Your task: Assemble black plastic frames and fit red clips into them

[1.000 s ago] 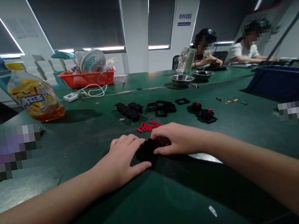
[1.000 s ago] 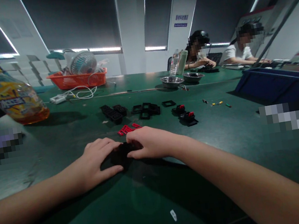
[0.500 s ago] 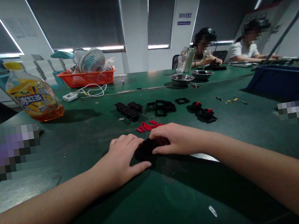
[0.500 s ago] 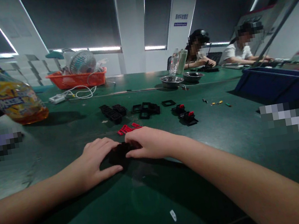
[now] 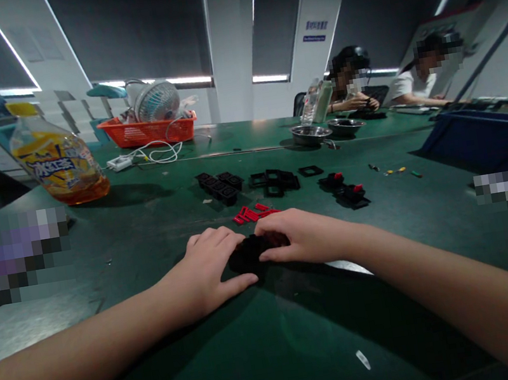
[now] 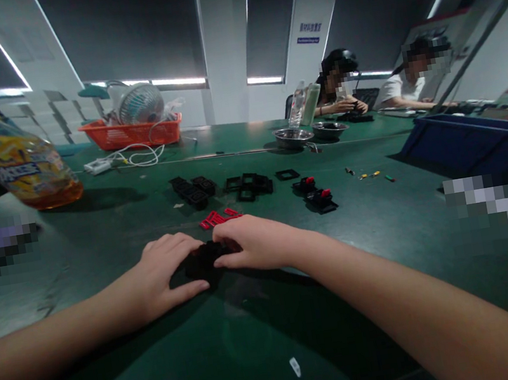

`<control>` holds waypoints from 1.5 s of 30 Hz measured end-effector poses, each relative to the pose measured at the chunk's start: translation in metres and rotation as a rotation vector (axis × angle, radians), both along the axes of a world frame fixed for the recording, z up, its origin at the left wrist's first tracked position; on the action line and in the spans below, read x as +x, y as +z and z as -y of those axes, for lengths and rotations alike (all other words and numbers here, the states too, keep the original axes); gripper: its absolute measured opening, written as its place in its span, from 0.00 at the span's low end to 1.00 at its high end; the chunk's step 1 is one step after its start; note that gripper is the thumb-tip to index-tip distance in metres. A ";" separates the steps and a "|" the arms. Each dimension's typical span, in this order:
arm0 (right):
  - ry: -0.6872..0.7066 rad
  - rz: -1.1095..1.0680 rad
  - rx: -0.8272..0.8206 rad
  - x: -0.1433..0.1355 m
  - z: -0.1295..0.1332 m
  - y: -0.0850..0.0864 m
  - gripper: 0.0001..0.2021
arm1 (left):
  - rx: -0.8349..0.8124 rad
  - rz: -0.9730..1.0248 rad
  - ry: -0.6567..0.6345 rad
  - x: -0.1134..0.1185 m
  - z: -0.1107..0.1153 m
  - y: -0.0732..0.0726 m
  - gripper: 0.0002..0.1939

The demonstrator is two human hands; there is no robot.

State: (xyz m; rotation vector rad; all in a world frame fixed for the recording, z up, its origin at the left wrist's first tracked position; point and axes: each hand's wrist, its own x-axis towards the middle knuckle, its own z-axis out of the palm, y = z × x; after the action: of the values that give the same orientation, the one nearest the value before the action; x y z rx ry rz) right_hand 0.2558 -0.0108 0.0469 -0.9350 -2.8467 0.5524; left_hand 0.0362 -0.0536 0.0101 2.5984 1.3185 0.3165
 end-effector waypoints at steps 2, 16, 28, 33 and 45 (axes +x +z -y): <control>-0.004 0.003 0.001 -0.001 0.000 0.000 0.10 | 0.003 0.000 0.001 0.000 -0.001 0.000 0.21; 0.006 -0.008 0.005 -0.001 -0.001 -0.001 0.09 | 0.023 0.001 0.000 0.000 0.000 -0.001 0.22; -0.001 -0.010 -0.008 -0.001 -0.001 0.001 0.09 | 0.006 0.004 0.004 -0.001 0.000 0.001 0.22; -0.001 0.002 -0.013 -0.001 0.000 0.001 0.11 | 0.006 0.012 -0.001 -0.001 0.000 0.001 0.22; -0.530 0.168 0.349 0.048 -0.065 0.018 0.14 | -0.039 -0.001 0.024 0.000 0.002 0.005 0.23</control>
State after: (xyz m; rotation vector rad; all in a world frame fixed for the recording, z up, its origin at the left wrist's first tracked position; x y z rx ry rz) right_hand 0.3036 0.0542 0.0648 -1.6263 -2.5273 -0.0778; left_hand 0.0358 -0.0554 0.0147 2.5524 1.3440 0.2909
